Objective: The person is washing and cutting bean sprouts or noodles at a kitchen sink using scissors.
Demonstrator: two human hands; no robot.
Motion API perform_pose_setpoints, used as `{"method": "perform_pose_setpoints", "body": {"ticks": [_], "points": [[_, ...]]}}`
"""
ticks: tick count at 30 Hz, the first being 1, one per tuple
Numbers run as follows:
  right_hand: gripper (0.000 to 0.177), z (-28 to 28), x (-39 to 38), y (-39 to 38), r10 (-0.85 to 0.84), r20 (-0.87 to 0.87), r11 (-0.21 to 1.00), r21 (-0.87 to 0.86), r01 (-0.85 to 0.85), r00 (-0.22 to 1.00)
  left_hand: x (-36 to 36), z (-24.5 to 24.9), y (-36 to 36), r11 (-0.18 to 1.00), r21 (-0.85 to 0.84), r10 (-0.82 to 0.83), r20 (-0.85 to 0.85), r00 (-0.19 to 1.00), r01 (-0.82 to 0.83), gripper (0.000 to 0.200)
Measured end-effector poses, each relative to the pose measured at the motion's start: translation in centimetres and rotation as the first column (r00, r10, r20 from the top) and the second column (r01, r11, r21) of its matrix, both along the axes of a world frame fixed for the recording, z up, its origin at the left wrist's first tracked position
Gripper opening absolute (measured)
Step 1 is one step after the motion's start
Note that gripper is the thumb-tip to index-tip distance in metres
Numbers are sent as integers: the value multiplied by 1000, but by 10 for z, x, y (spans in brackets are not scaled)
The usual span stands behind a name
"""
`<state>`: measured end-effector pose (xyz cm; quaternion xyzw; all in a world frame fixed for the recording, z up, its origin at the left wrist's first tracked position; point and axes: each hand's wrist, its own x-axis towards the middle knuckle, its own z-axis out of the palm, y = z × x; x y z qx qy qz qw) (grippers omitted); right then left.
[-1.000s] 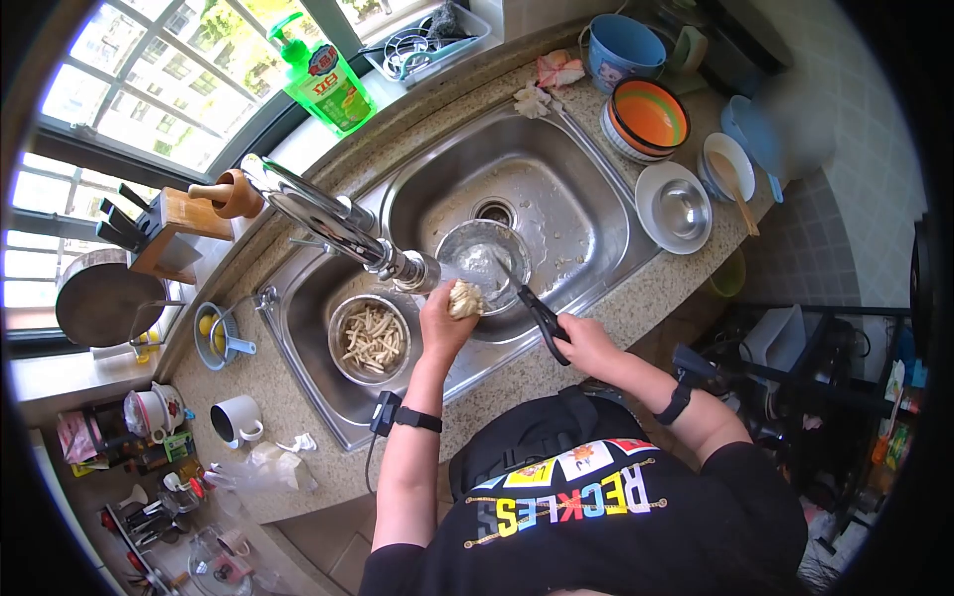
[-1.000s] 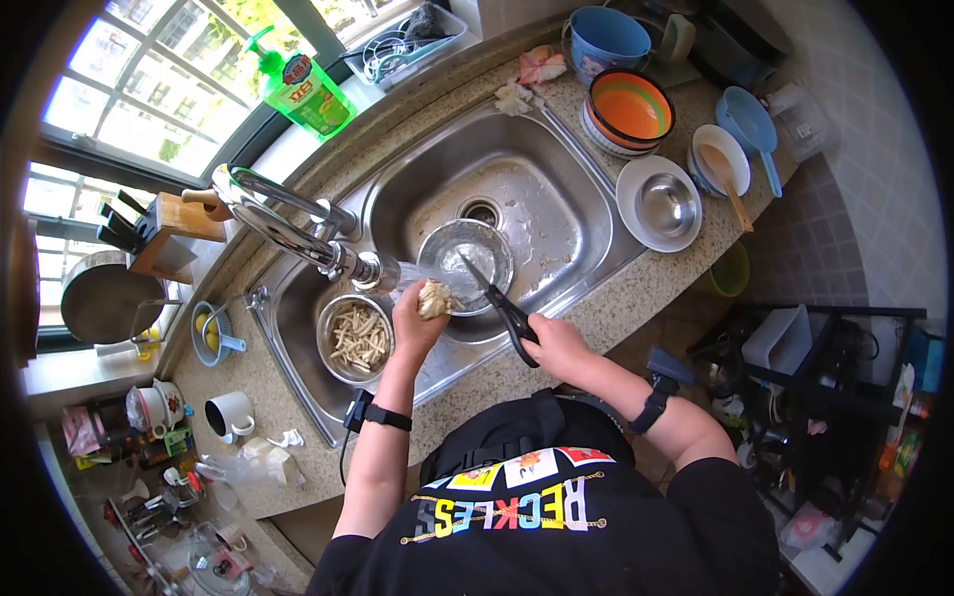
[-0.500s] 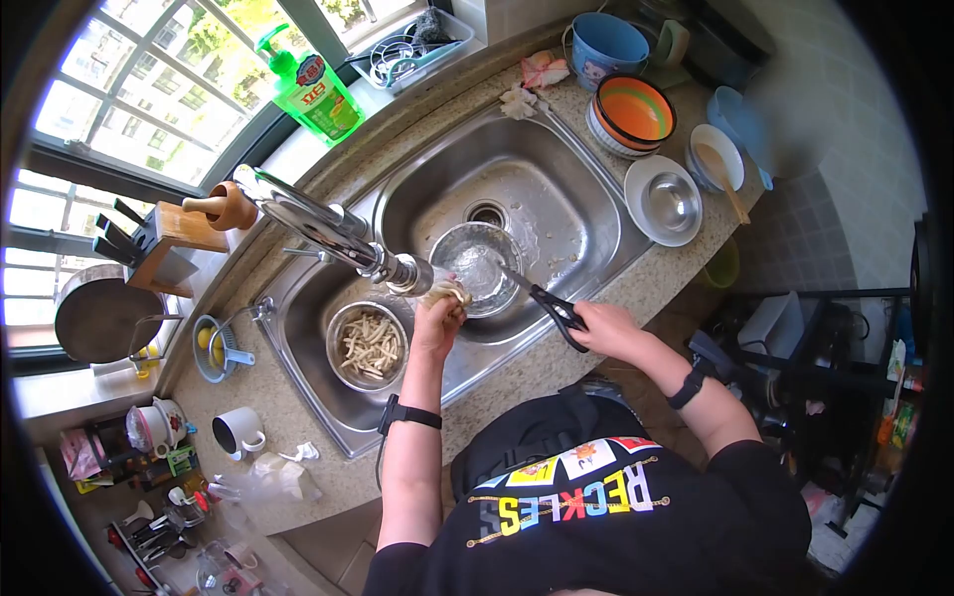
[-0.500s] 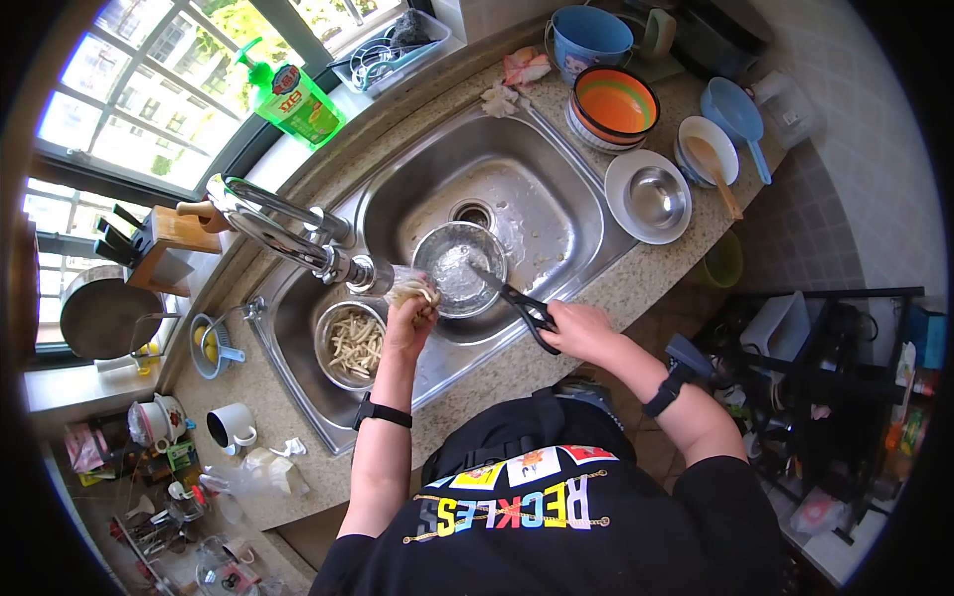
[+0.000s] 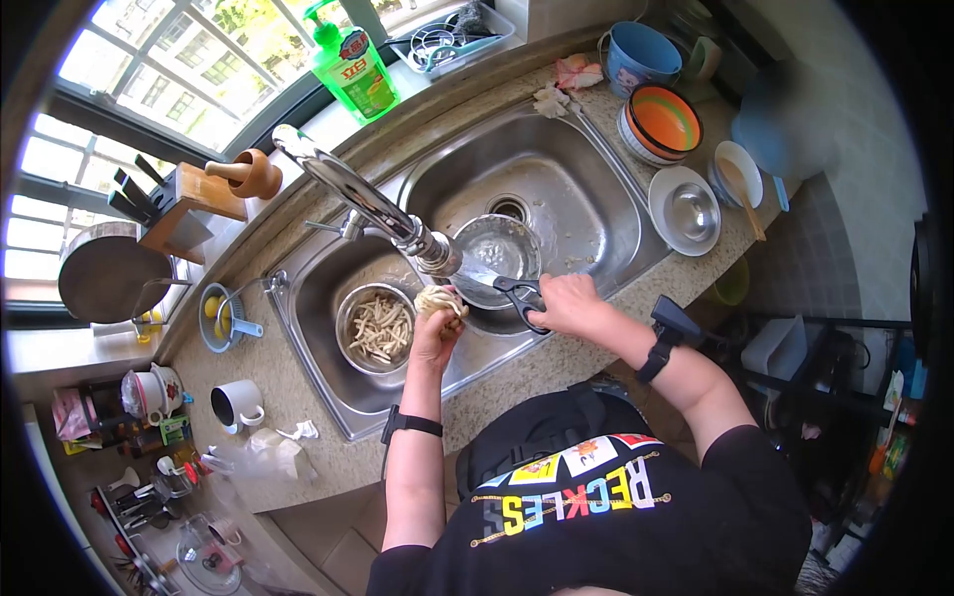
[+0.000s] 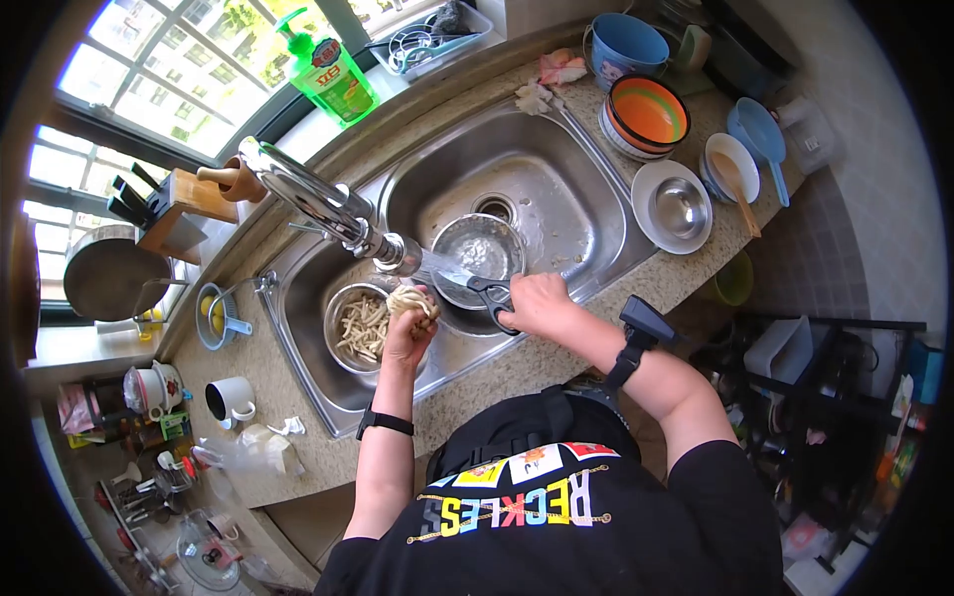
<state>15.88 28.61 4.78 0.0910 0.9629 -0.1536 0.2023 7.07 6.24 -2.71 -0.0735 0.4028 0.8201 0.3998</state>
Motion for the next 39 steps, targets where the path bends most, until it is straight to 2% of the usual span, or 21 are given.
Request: {"method": "perform_pose_setpoints", "body": {"ticks": [7, 9, 13, 15, 16, 17, 18, 19, 20, 22, 23, 25, 28, 29, 30, 32, 33, 34, 36, 38, 39], "points": [[46, -5, -14, -9, 54, -67, 997, 57, -51, 996, 0, -4, 1, 998, 41, 43, 19, 999, -43, 44], [46, -3, -15, -12, 2, -124, 999, 54, 5, 992, -2, -4, 1, 998, 43, 49, 19, 999, -50, 44], [49, -3, -10, 4, -48, -29, 998, -36, 47, 998, -5, -1, 0, 997, 34, 69, 3, 998, -69, 43], [50, -25, -9, 17, -113, 228, 862, -462, 210, 967, -7, -2, 0, 995, 35, 91, 10, 996, -92, 42], [50, -32, -11, 20, -114, 229, 862, -461, 211, 967, -8, -2, 0, 993, 34, 110, 16, 994, -111, 41], [50, -30, -14, 22, -92, 560, 462, -708, 533, 823, -8, -4, 0, 994, 34, 108, 18, 994, -108, 41], [50, -27, -15, 22, 112, 774, -47, -622, 781, 623, -9, -6, -1, 986, 58, 152, 51, 987, -155, 40], [48, -25, -16, 15, 155, 790, -197, -563, 803, 593, -11, -8, -1, 976, 82, 196, 82, 977, -202, 39], [48, -26, -23, 7, 154, 789, -202, -564, 801, 594, -11, -7, -1, 977, 80, 191, 80, 978, -197, 39], [48, -30, -40, -6, 192, 790, -365, -494, 789, 583, -11, -3, -4, 964, 107, 238, 79, 968, -245, 39], [48, -34, -49, -9, 194, 787, -369, -495, 787, 586, -11, -2, -7, 965, 98, 236, 94, 967, -245, 41], [47, -41, -67, -14, 304, 751, -485, -407, 774, 586, -9, -1, -13, 970, 84, 222, 75, 972, -228, 42], [44, -40, -91, -24, 346, 688, -571, -385, 725, 637, -8, 5, -15, 972, 73, 219, 61, 974, -223, 42], [42, -40, -96, -27, 331, 644, -584, -434, 686, 690, -7, 6, -15, 971, 74, 224, 59, 973, -228, 42], [42, -40, -101, -33, 332, 643, -582, -437, 686, 690, -6, 7, -15, 969, 74, 230, 60, 971, -234, 42], [42, -43, -112, -43, 210, 718, -603, -439, 666, 664, -6, 9, -14, 971, 82, 223, 48, 974, -227, 42], [42, -44, -119, -42, 219, 665, -592, -491, 639, 714, -5, 9, -14, 972, 85, 215, 39, 976, -217, 42], [42, -46, -126, -44, 218, 665, -592, -492, 638, 715, -5, 9, -12, 973, 87, 213, 39, 976, -216, 42], [46, -36, -136, -52, 79, 712, -666, -483, 569, 697, -3, 10, -9, 972, 71, 222, 44, 974, -224, 42], [45, -30, -136, -52, 29, 718, -662, -507, 552, 695, -2, 11, -8, 970, 75, 230, 48, 972, -233, 42], [43, -28, -133, -51, -14, 708, -537, -601, 592, 706, -1, 11, -8, 966, 77, 244, 57, 968, -248, 42]]}}
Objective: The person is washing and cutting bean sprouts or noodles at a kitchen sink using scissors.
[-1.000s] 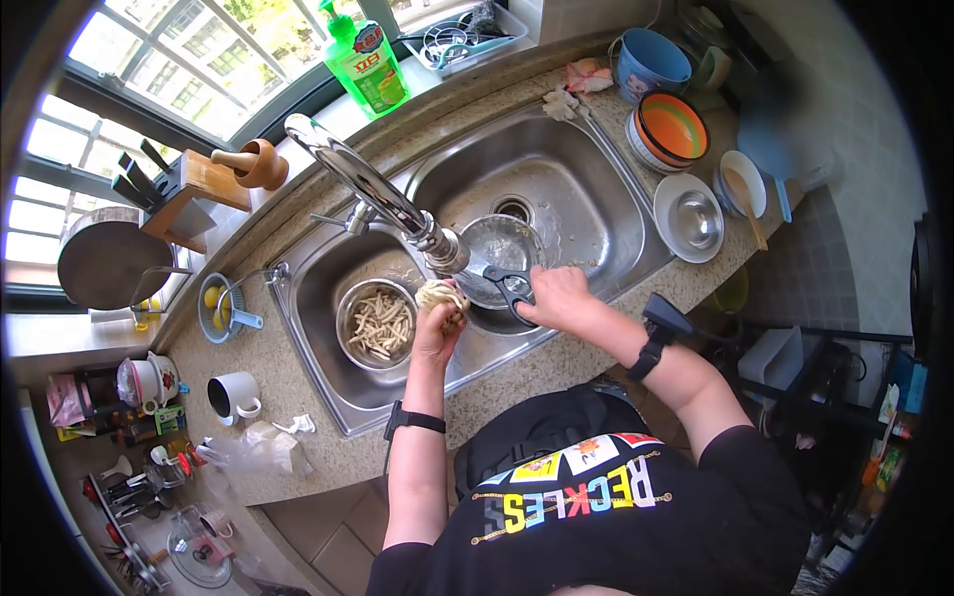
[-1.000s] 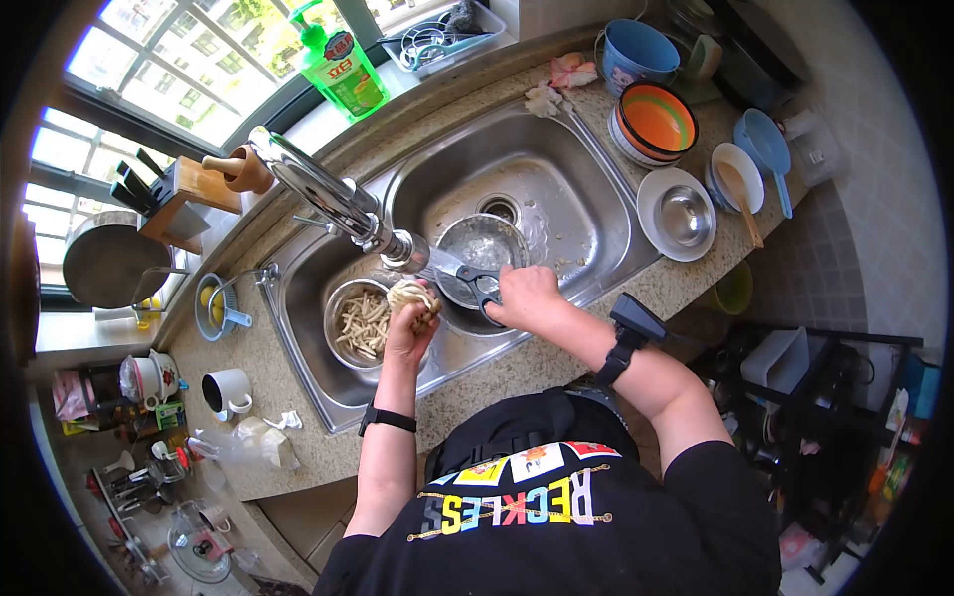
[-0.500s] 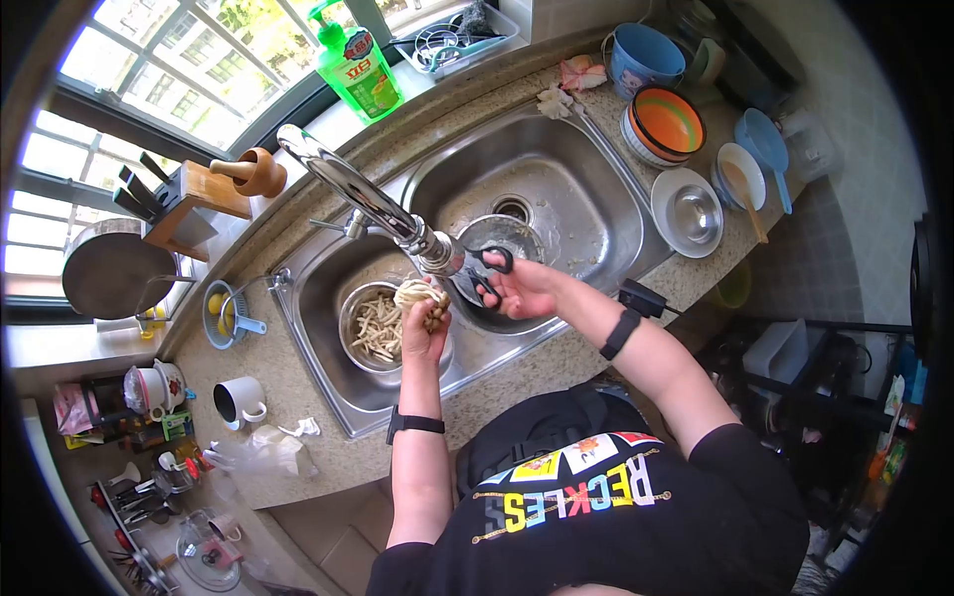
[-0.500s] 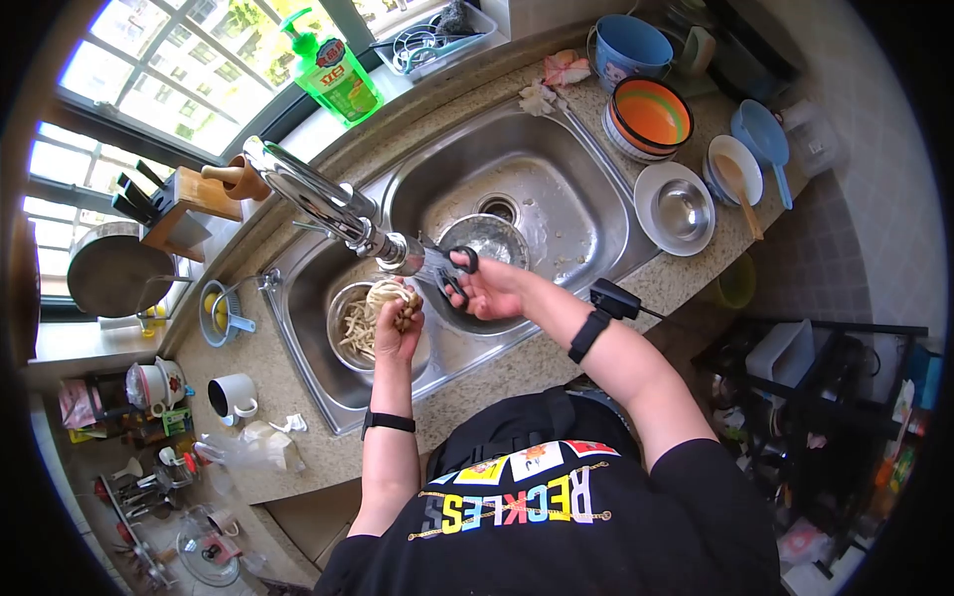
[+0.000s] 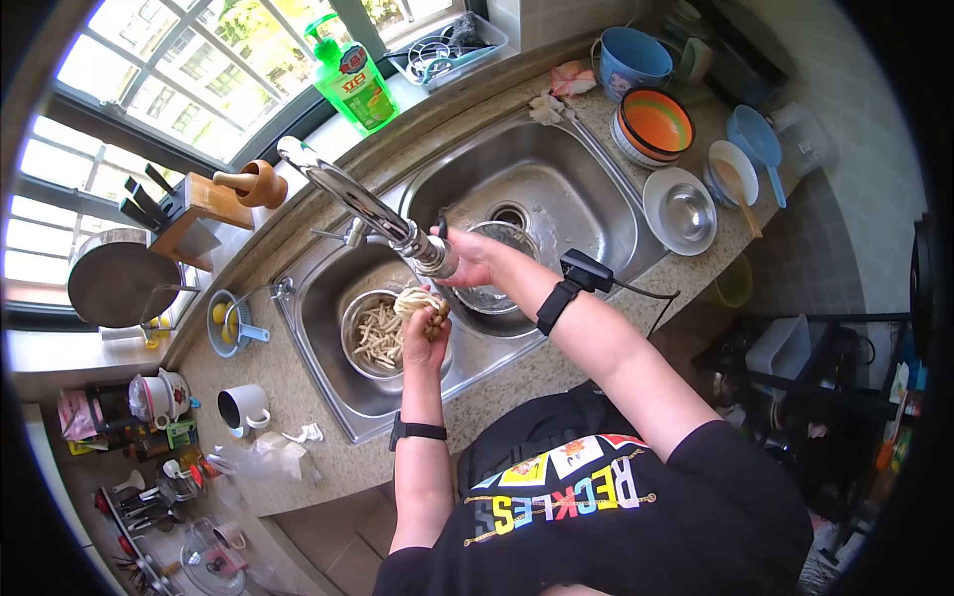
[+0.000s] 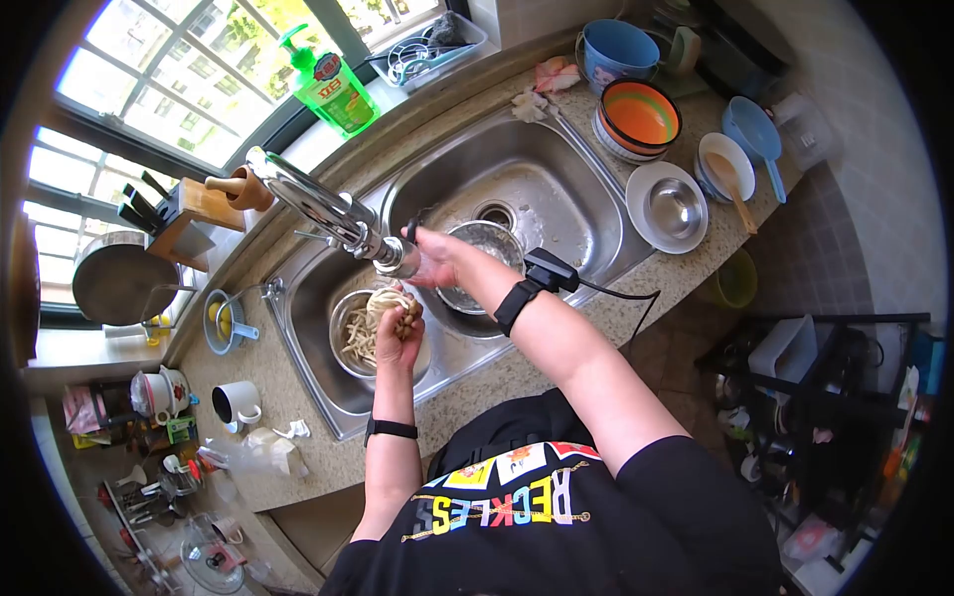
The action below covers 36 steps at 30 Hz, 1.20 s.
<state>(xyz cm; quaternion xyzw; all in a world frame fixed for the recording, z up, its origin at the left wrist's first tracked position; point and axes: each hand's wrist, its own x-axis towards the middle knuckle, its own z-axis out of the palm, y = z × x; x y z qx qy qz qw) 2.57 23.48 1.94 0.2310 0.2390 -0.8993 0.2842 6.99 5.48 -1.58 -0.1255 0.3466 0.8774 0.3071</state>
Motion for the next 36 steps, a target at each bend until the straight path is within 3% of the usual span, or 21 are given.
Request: {"method": "perform_pose_setpoints", "body": {"ticks": [1, 2, 3, 5, 6, 7, 9, 11, 13, 15, 19, 27, 36], "points": [[42, 2, 1, 1, 83, -11, 987, 142, -80, 997, -1, 1, 0, 1000, 1, -6, -3, 1000, 7, 42], [37, -40, -11, -1, 178, 76, 973, 137, -187, 981, -2, 0, -1, 1000, 14, -10, -5, 1000, 10, 42], [37, -35, -11, -2, 173, 76, 974, 136, -182, 982, -2, 0, -4, 1000, 25, -14, -7, 1000, 14, 42], [42, -21, -11, -1, 321, 25, 891, 332, -311, 947, -2, 1, -8, 999, 22, -30, -25, 999, 31, 42], [36, -3, -6, -2, 322, -13, 825, 494, -274, 947, -2, 3, -9, 1000, 5, -10, -21, 1000, 10, 42], [36, -1, -3, -2, 312, -14, 828, 494, -265, 950, -2, 5, -9, 1000, -10, 10, -17, 1000, -10, 42], [35, 9, 6, 6, 455, -13, 592, 751, -292, 890, -4, 3, -12, 1000, -16, 6, -19, 1000, -6, 43], [41, 26, 23, 14, 570, 176, 115, 950, -290, 803, -5, 2, -13, 1000, 8, -10, -25, 1000, 10, 44], [47, 18, 56, 30, 609, 177, -263, 965, -14, 773, -6, 3, -11, 1000, 7, -25, -16, 1000, 25, 44], [46, 1, 87, 52, 587, 298, -356, 930, -90, 753, -8, 1, -7, 997, 31, -69, -48, 996, 71, 43], [42, 17, 162, 110, 467, 351, -386, 907, -170, 811, -4, 0, 8, 992, -28, -121, -36, 992, 120, 44], [42, 24, 288, 190, 41, 285, -643, 741, -193, 958, 2, -2, 42, 973, -43, -229, -21, 973, 228, 42], [43, -12, 318, 217, -157, 190, -699, 672, -245, 969, -3, -4, 47, 965, -1, -264, -11, 964, 264, 41]]}}
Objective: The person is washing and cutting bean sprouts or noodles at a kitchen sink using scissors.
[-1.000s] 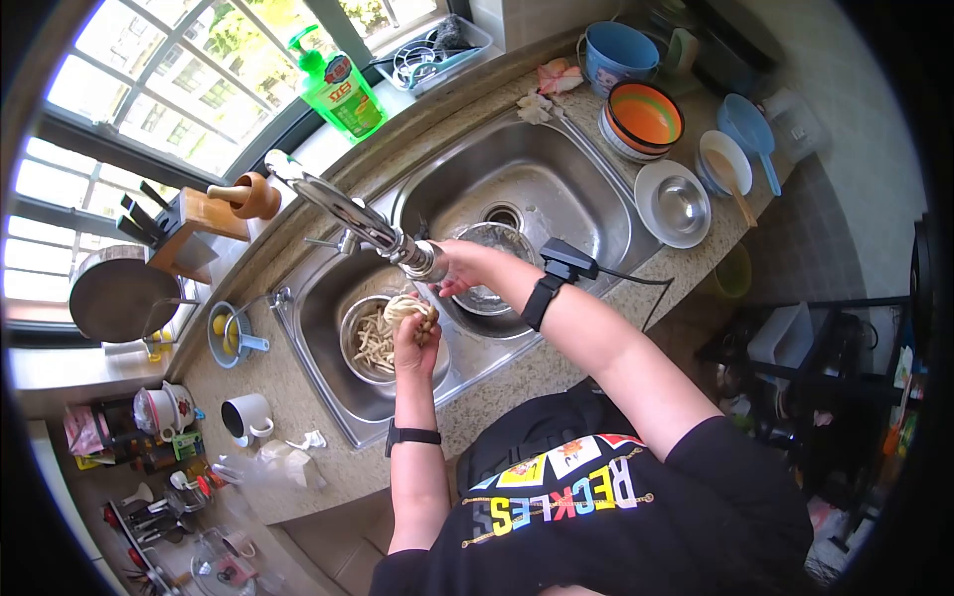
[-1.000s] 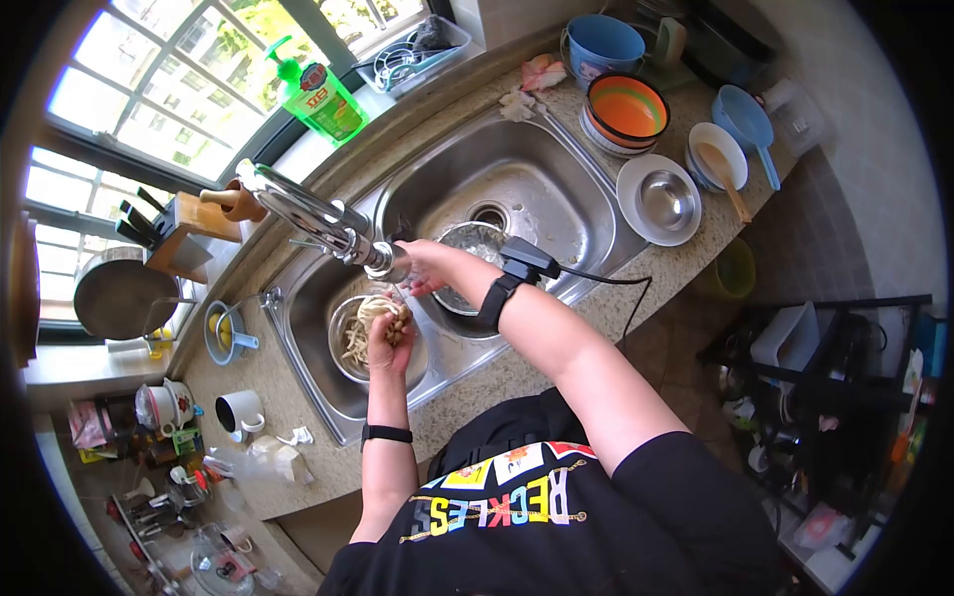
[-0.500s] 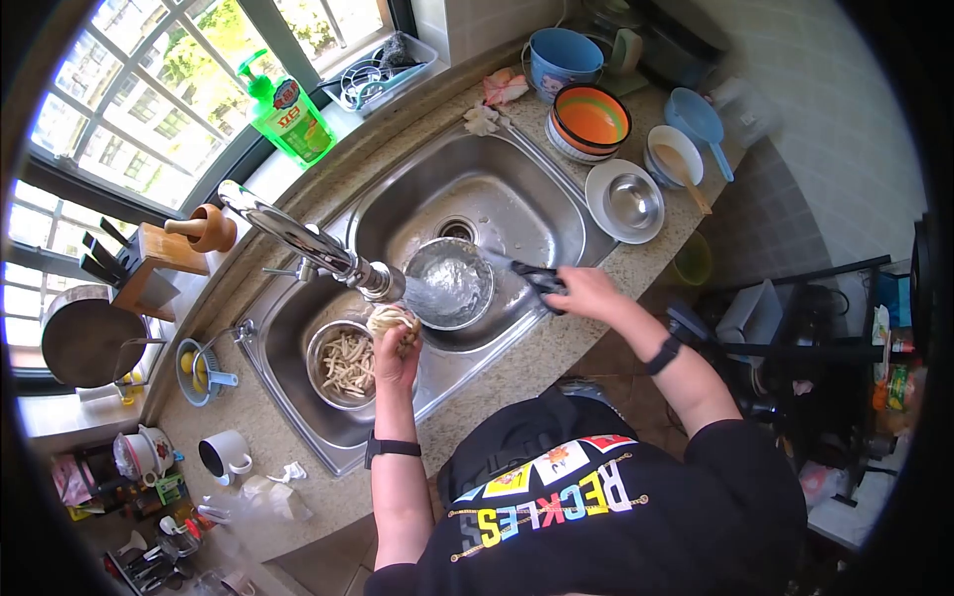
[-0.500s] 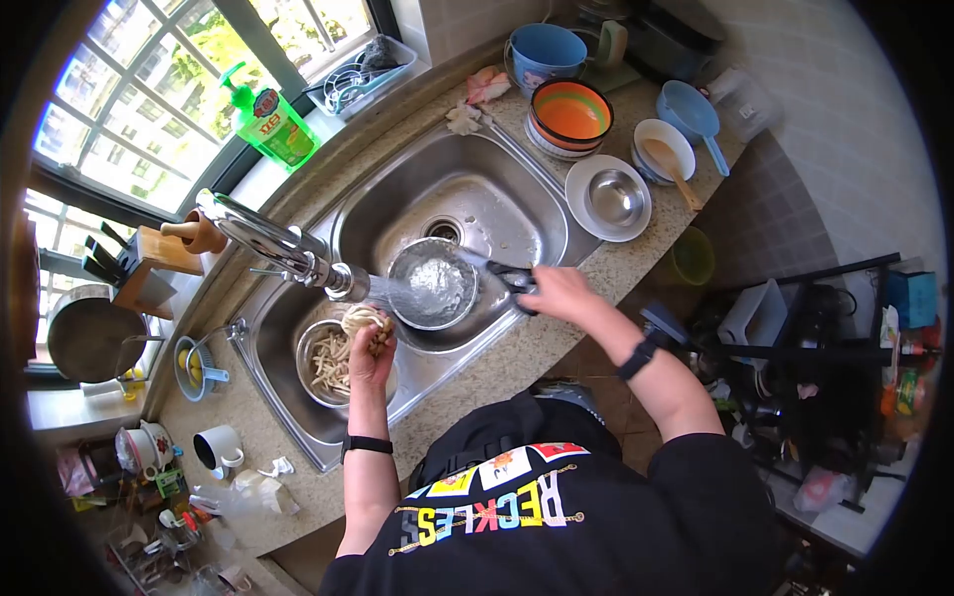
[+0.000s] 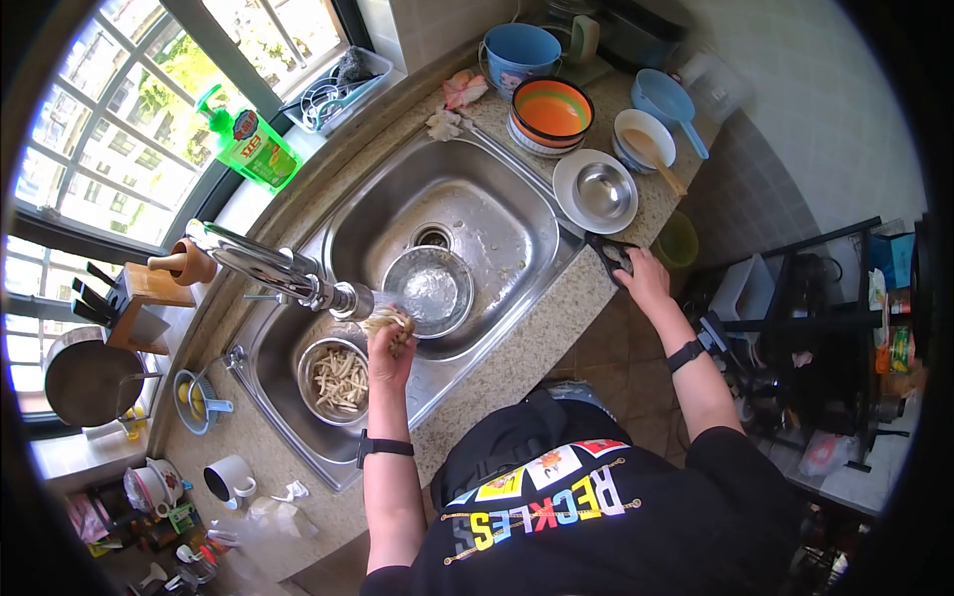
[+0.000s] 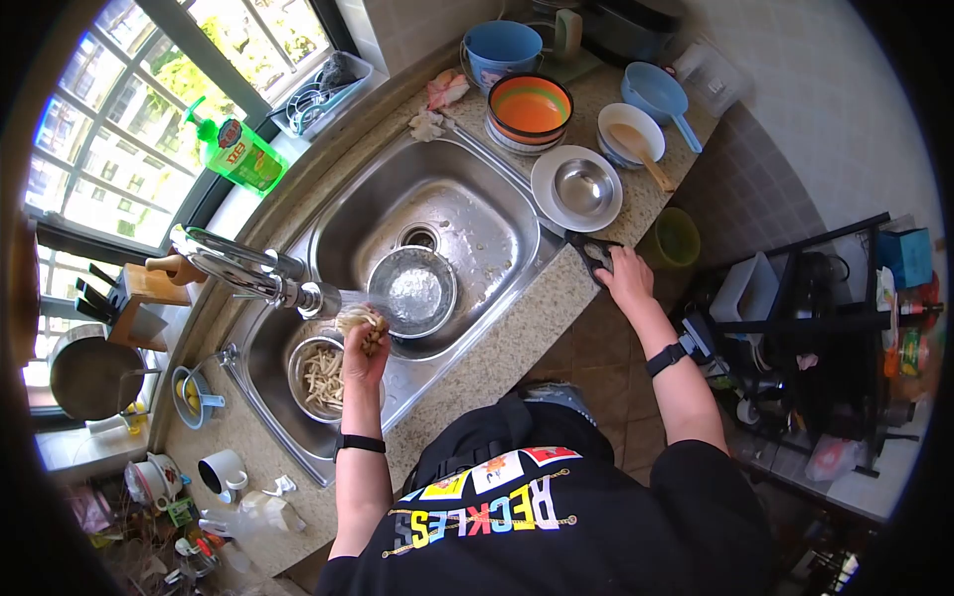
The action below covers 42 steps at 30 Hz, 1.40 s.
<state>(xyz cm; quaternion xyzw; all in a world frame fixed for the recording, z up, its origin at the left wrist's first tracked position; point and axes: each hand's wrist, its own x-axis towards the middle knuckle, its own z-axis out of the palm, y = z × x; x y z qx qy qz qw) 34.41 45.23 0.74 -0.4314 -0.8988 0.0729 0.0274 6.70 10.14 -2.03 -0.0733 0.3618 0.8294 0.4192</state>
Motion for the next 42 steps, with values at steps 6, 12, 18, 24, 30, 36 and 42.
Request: {"method": "perform_pose_setpoints", "body": {"ticks": [6, 12, 18, 24, 30, 36, 42], "points": [[52, -16, 3, 22, -41, -7, 997, 70, 42, 999, 2, 4, -1, 999, -40, 6, -9, 1000, -7, 42], [47, -5, 5, 39, -149, 41, 989, 19, 148, 988, 4, 2, 2, 999, -48, -27, -32, 999, 26, 44], [13, 20, -30, 11, -25, -206, 991, 123, 51, 978, 8, 9, 3, 991, -133, -35, -52, 998, 28, 45], [17, 50, -140, -102, 185, -520, 715, -511, -477, 834, 10, 18, 18, 983, -172, -77, -95, 993, 60, 45], [17, 29, -233, -184, 150, -677, 336, -651, -681, 721, 10, 23, 17, 968, -221, -159, -173, 972, 119, 34], [15, 11, -255, -201, 223, -664, 340, -634, -695, 714, 9, 36, 10, 979, -172, -138, -166, 976, 109, 40], [13, -9, -251, -198, 33, -696, 200, -699, -687, 718, 12, 23, 6, 993, -115, -28, -15, 1000, 26, 42]]}}
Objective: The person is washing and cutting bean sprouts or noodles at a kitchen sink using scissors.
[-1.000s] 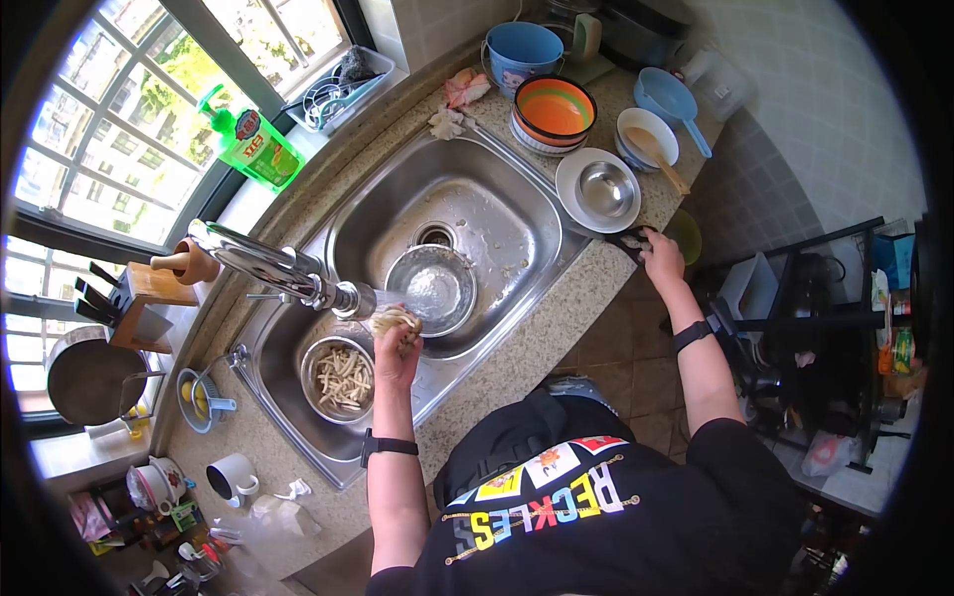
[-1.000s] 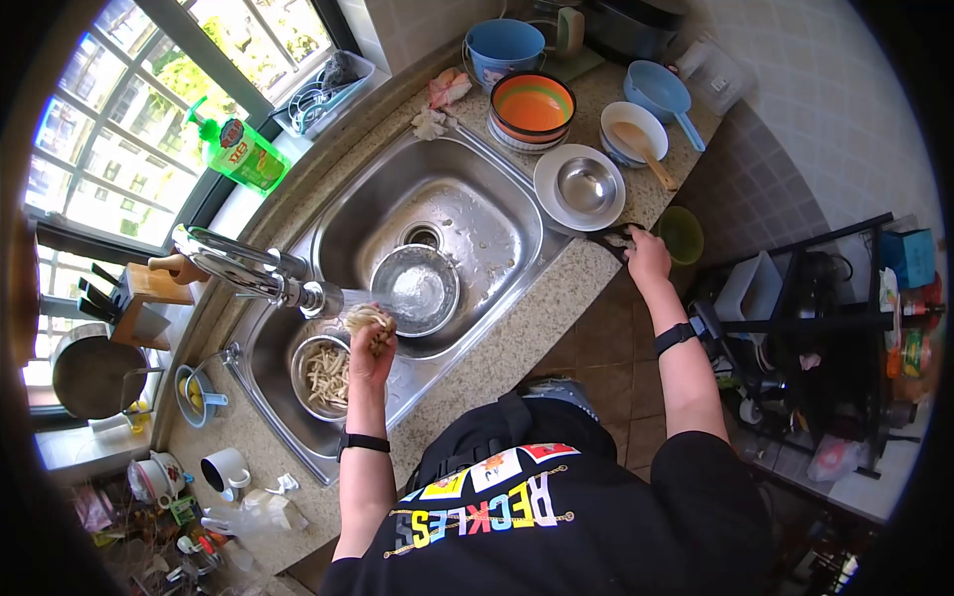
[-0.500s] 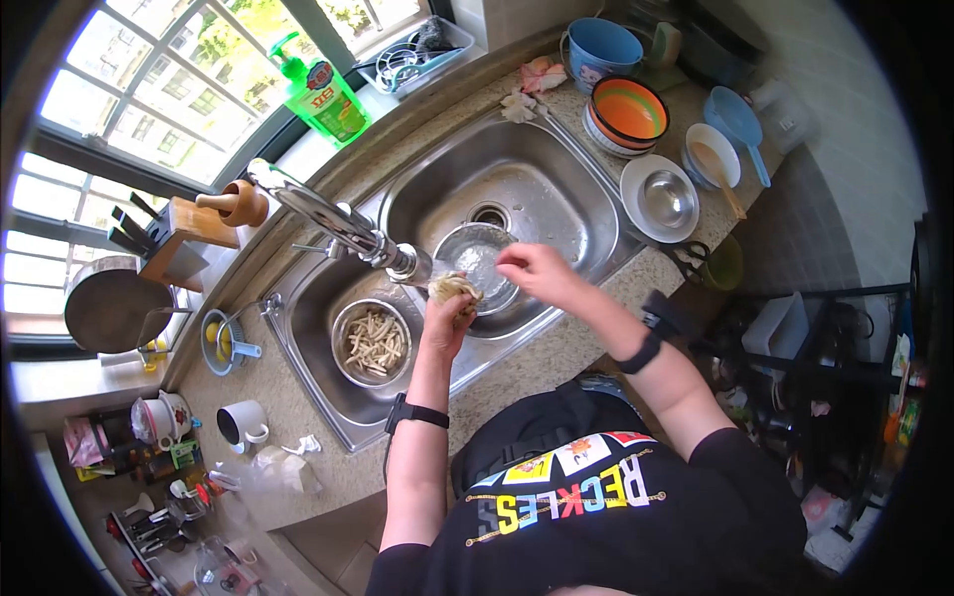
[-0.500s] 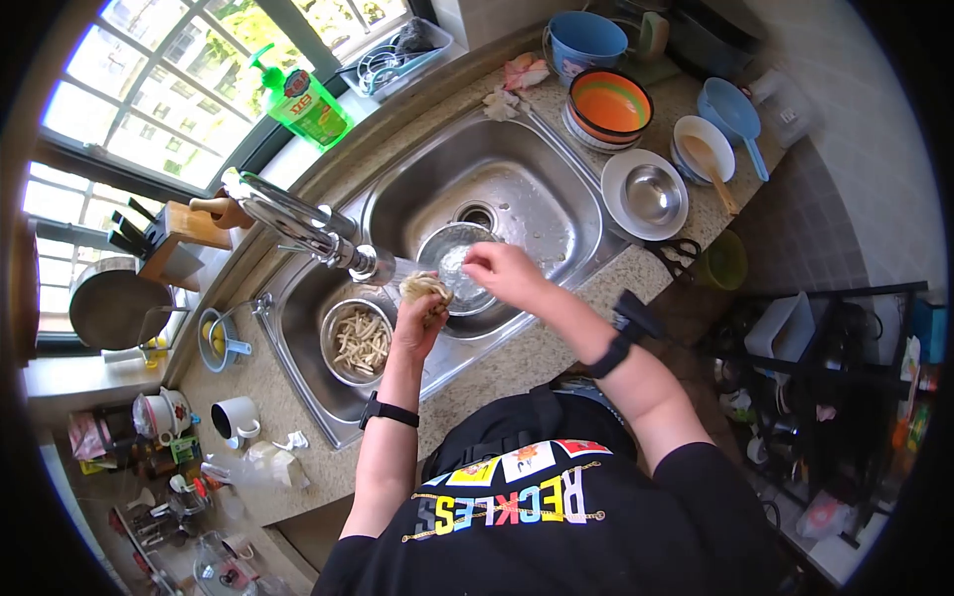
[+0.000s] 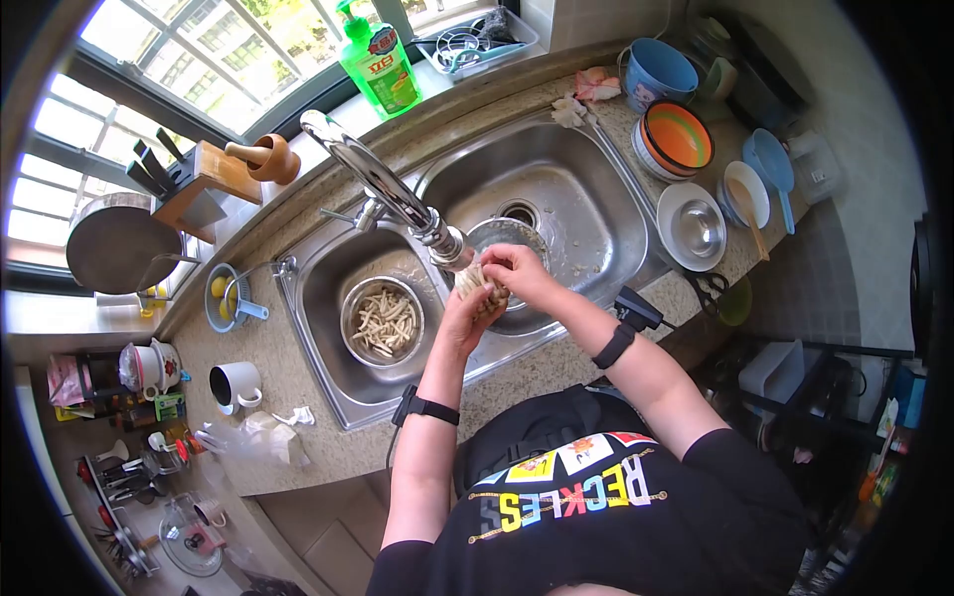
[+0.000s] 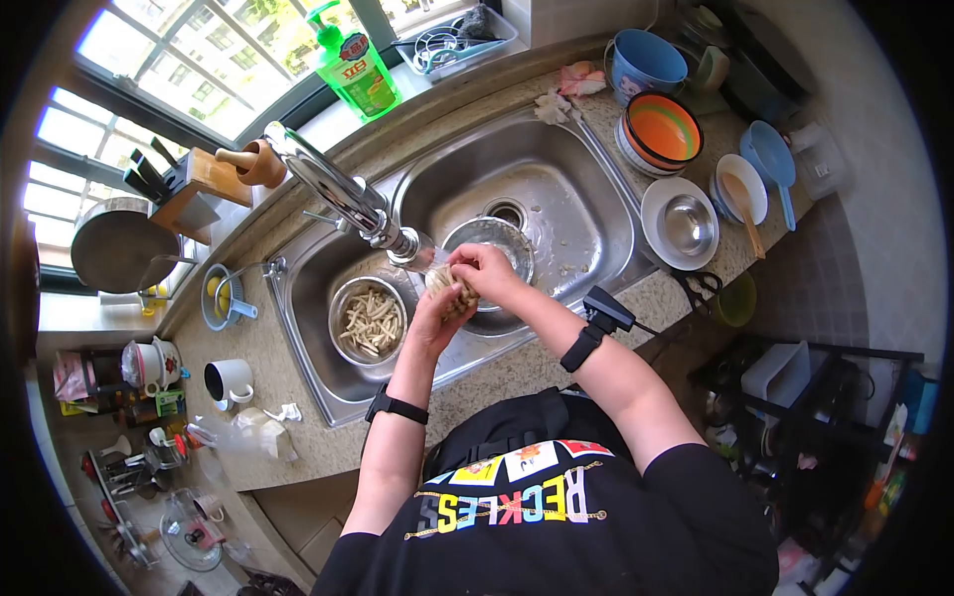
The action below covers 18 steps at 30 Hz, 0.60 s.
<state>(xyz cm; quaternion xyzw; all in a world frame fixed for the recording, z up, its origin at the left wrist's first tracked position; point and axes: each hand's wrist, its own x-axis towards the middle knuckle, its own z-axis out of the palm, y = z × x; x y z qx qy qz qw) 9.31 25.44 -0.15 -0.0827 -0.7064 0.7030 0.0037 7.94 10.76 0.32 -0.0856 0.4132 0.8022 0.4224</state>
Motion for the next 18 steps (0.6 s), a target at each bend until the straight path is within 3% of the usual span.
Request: {"method": "perform_pose_setpoints", "body": {"ticks": [3, 5, 9, 11, 14, 18], "points": [[14, 6, 1, 3, -8, 15, 1000, 10, 7, 1000, 0, -7, 3, 998, 66, 8, 15, 1000, -9, 39], [15, 8, 1, 6, 12, 156, 981, -193, 18, 988, -1, -9, 4, 998, 62, 15, 42, 999, -18, 38], [14, -1, -3, 5, 8, 217, 942, -329, 65, 976, -1, -13, 3, 997, 65, 43, 48, 998, -47, 38], [12, 0, -7, -2, -100, 296, 886, -409, 220, 950, -2, -17, 1, 990, 65, 119, 48, 992, -122, 38], [14, -9, -11, -9, -82, 346, 815, -517, 263, 935, -2, -22, -6, 981, 94, 164, 53, 985, -169, 39], [17, -17, -14, -13, 12, 338, 816, -548, 187, 941, -4, -25, -17, 990, 86, 107, 13, 994, -108, 42]]}}
